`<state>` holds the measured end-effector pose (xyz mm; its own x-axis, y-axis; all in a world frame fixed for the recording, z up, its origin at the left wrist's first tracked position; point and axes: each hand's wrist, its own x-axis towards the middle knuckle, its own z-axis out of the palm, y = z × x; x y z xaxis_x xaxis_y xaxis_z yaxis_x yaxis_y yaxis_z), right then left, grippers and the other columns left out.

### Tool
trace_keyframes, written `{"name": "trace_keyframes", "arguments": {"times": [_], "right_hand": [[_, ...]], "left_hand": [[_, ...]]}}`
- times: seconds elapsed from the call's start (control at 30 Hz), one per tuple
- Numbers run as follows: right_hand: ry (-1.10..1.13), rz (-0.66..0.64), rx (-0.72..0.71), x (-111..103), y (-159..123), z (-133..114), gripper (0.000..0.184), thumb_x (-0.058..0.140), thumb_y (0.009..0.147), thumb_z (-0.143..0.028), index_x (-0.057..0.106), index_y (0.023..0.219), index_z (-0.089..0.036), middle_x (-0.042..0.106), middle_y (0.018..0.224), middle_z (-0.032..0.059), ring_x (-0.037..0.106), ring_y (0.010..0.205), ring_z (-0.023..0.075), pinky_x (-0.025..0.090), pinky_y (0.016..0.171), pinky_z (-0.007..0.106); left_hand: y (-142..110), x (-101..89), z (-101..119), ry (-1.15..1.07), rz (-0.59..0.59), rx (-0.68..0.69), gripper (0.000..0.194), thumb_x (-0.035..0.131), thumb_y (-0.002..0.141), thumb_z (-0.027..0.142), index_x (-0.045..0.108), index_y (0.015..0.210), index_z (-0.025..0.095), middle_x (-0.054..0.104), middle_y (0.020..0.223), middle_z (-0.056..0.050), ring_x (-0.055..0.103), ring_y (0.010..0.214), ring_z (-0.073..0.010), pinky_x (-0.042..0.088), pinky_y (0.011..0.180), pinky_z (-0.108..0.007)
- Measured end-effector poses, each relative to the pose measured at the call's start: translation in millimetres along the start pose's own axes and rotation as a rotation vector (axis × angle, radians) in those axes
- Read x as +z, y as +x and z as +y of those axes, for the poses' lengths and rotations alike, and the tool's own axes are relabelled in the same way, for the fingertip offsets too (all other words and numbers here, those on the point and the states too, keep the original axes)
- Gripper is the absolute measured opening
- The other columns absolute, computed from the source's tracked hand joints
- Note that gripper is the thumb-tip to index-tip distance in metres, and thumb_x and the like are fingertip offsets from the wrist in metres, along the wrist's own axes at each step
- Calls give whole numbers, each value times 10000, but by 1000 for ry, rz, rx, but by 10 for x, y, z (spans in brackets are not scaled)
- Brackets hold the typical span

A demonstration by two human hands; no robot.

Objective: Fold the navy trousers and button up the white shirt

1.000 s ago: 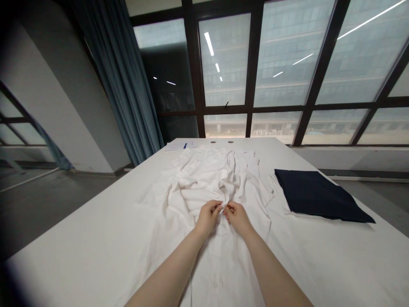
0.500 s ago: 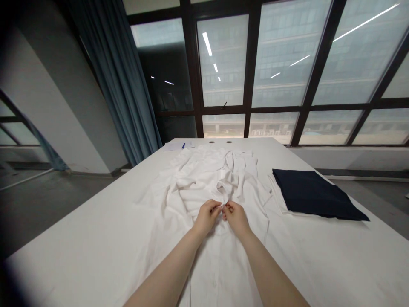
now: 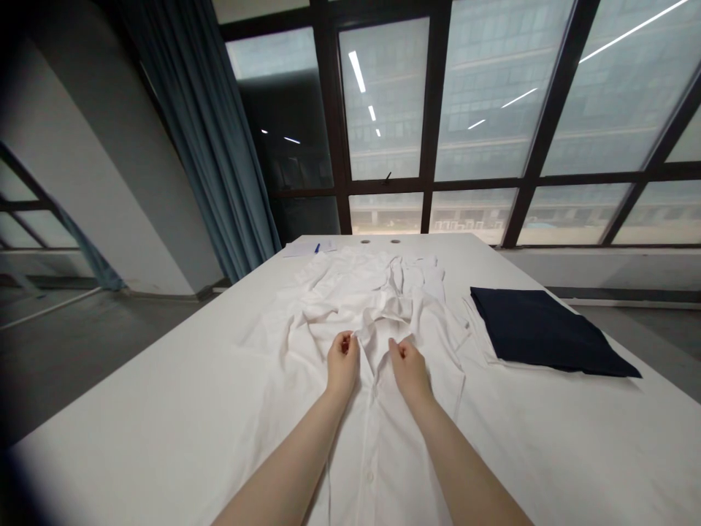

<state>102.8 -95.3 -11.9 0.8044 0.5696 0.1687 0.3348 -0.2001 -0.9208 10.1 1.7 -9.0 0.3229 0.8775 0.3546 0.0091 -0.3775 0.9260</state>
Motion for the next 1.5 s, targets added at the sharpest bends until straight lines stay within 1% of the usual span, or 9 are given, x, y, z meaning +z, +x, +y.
{"name": "trace_keyframes", "arguments": {"times": [0.1, 0.2, 0.33, 0.47, 0.57, 0.67, 0.9, 1.3, 1.5], "right_hand": [[-384, -205, -2, 7, -166, -200, 383, 578, 590, -490, 395, 416, -202, 444, 397, -21, 408, 402, 109, 253, 425, 235], [-497, -374, 53, -30, -301, -334, 278, 649, 534, -357, 448, 428, -196, 500, 425, -2, 439, 416, 118, 253, 429, 231], [-441, -426, -16, -137, -440, -371, 194, 551, 617, -199, 454, 450, -195, 479, 393, -21, 436, 414, 110, 261, 458, 223], [-333, -373, -177, -201, -593, -264, 213, 466, 694, -234, 452, 486, -191, 485, 439, -19, 435, 449, 115, 266, 478, 222], [-247, -324, -193, -185, -679, -119, 222, 419, 728, -266, 457, 524, -189, 488, 461, -18, 434, 452, 119, 276, 463, 221], [-145, -316, -168, -153, -713, 4, 233, 399, 745, -298, 471, 554, -186, 496, 458, -16, 450, 444, 121, 302, 451, 220], [-3, -348, -101, -158, -722, 81, 221, 439, 725, -321, 464, 553, -185, 485, 440, -26, 453, 433, 114, 323, 425, 215], [189, -550, 85, -336, -640, 4, 284, 497, 679, -431, 458, 562, -175, 413, 404, -72, 359, 355, 66, 272, 381, 198], [268, -533, 87, -298, -622, 47, 322, 510, 667, -476, 504, 611, -159, 470, 426, -59, 429, 373, 83, 338, 408, 214]], "left_hand": [[-30, -27, 55, 44, -45, 59, 213, 397, 791, 323, 529, 822, 159, 544, 720, -15, 507, 657, -113, 410, 604, -216], [-40, -73, 91, 72, -79, 85, 221, 394, 796, 319, 536, 842, 157, 561, 790, -37, 518, 694, -120, 419, 615, -223], [-21, -136, 179, 146, -97, 110, 228, 364, 808, 295, 535, 854, 153, 569, 798, -48, 527, 721, -133, 421, 644, -245], [-70, -207, 453, 501, -67, 159, 223, 471, 732, 235, 494, 931, 139, 542, 901, -92, 493, 881, -198, 371, 776, -329], [-257, -274, 631, 705, -372, 94, 189, 547, 654, 219, 515, 822, 141, 548, 836, -97, 504, 829, -226, 373, 718, -328], [-505, -324, 608, 690, -685, 80, 101, 569, 620, 201, 521, 697, 156, 548, 741, -64, 509, 717, -197, 369, 638, -286], [-656, -361, 306, 493, -636, 175, 88, 480, 640, 89, 513, 637, 170, 519, 658, 0, 461, 649, -133, 336, 621, -233], [-726, -310, 331, 359, -569, 147, 184, 438, 650, 67, 547, 751, 176, 549, 728, -22, 487, 719, -147, 361, 683, -255], [-709, -338, 408, 296, -616, 209, 214, 405, 694, 75, 596, 713, 171, 557, 711, -37, 502, 723, -148, 377, 683, -250]]}}
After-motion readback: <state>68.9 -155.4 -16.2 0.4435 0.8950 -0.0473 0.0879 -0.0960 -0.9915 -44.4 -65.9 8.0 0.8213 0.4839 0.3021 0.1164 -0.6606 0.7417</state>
